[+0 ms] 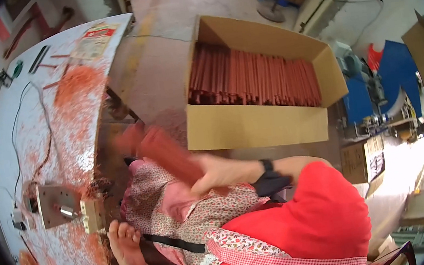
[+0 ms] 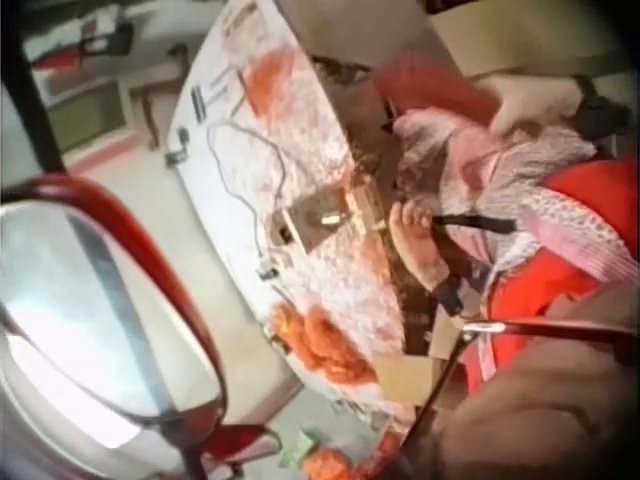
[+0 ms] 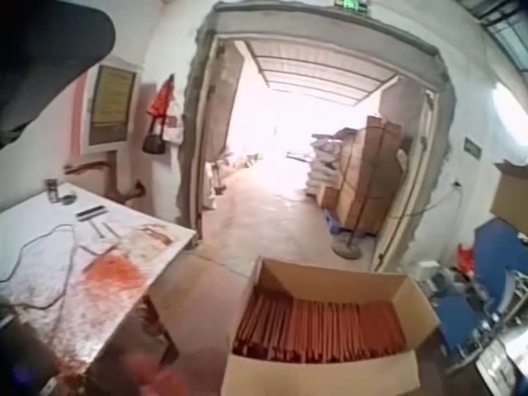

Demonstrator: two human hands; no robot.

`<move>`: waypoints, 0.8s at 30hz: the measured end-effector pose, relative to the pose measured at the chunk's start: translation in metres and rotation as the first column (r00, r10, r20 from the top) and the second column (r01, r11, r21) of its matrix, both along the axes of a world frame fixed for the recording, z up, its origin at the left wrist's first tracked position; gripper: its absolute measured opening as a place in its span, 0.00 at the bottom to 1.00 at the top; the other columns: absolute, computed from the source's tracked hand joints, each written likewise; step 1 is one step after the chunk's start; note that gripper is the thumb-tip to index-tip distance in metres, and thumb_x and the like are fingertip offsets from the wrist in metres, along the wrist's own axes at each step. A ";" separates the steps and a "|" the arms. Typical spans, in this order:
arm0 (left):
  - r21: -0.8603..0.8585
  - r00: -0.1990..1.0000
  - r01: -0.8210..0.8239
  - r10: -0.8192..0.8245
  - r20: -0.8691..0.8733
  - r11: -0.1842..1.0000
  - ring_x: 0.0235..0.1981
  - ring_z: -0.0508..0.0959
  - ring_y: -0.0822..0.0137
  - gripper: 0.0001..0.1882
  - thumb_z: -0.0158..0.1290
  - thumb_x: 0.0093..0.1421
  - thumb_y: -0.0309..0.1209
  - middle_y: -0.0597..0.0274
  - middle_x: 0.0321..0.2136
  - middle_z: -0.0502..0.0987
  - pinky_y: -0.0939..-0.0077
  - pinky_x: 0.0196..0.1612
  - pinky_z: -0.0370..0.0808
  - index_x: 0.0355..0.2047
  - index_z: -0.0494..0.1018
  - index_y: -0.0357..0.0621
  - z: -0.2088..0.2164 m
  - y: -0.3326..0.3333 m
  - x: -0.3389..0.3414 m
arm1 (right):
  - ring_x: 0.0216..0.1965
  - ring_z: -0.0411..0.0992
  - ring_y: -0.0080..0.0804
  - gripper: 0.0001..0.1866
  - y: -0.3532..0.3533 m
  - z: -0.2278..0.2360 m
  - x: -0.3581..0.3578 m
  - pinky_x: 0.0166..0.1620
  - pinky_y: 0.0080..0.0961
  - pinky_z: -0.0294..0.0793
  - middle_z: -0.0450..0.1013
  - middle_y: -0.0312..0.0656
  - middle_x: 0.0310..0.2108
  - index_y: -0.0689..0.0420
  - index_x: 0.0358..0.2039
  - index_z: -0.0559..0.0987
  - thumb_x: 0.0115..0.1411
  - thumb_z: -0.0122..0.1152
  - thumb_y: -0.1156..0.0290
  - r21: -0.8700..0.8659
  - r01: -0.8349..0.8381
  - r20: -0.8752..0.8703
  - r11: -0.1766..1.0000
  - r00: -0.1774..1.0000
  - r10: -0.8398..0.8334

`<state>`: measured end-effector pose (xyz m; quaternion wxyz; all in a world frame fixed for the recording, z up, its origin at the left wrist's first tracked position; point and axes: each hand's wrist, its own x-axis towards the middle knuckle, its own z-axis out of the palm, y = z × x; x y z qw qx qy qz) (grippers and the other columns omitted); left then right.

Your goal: The person picks up a bundle of red tubes from a cardboard box, feeds them one at a time into a machine, and places the processed bundle into a different cardboard box.

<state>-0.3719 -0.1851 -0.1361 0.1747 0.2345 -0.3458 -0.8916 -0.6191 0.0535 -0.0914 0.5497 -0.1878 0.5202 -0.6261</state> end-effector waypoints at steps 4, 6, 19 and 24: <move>-0.124 0.966 -0.133 0.156 0.204 0.983 0.35 0.68 0.72 0.19 0.43 0.65 0.39 0.66 0.36 0.69 0.77 0.37 0.68 0.52 0.64 0.44 0.021 0.007 0.018 | 0.25 0.70 0.23 0.17 0.124 -0.006 -0.073 0.26 0.21 0.69 0.70 0.37 0.25 0.61 0.38 0.69 0.47 0.61 0.75 0.199 0.592 -0.225 0.781 0.803 -0.552; -0.143 0.935 -0.211 0.242 0.258 0.967 0.32 0.70 0.70 0.11 0.46 0.63 0.36 0.67 0.31 0.73 0.75 0.34 0.68 0.42 0.70 0.44 0.057 0.020 0.009 | 0.22 0.70 0.25 0.13 0.195 -0.028 -0.111 0.25 0.22 0.69 0.71 0.40 0.23 0.63 0.34 0.70 0.47 0.61 0.76 0.093 0.613 -0.615 0.785 0.655 -0.438; -0.185 0.823 -0.534 0.558 0.108 0.825 0.37 0.70 0.67 0.17 0.42 0.65 0.37 0.65 0.38 0.72 0.67 0.45 0.69 0.51 0.66 0.45 0.052 0.026 0.188 | 0.35 0.73 0.46 0.23 0.267 -0.112 -0.288 0.40 0.39 0.71 0.75 0.53 0.33 0.64 0.36 0.75 0.51 0.60 0.54 0.483 0.839 -0.836 0.250 0.358 0.415; -0.573 0.464 -0.636 0.849 0.253 0.518 0.31 0.73 0.78 0.09 0.48 0.63 0.36 0.70 0.29 0.74 0.78 0.38 0.70 0.39 0.72 0.46 0.134 0.042 0.223 | 0.36 0.72 0.52 0.25 0.357 -0.112 -0.284 0.40 0.42 0.71 0.73 0.58 0.36 0.63 0.42 0.73 0.59 0.50 0.51 0.157 0.876 -0.952 0.456 0.012 0.305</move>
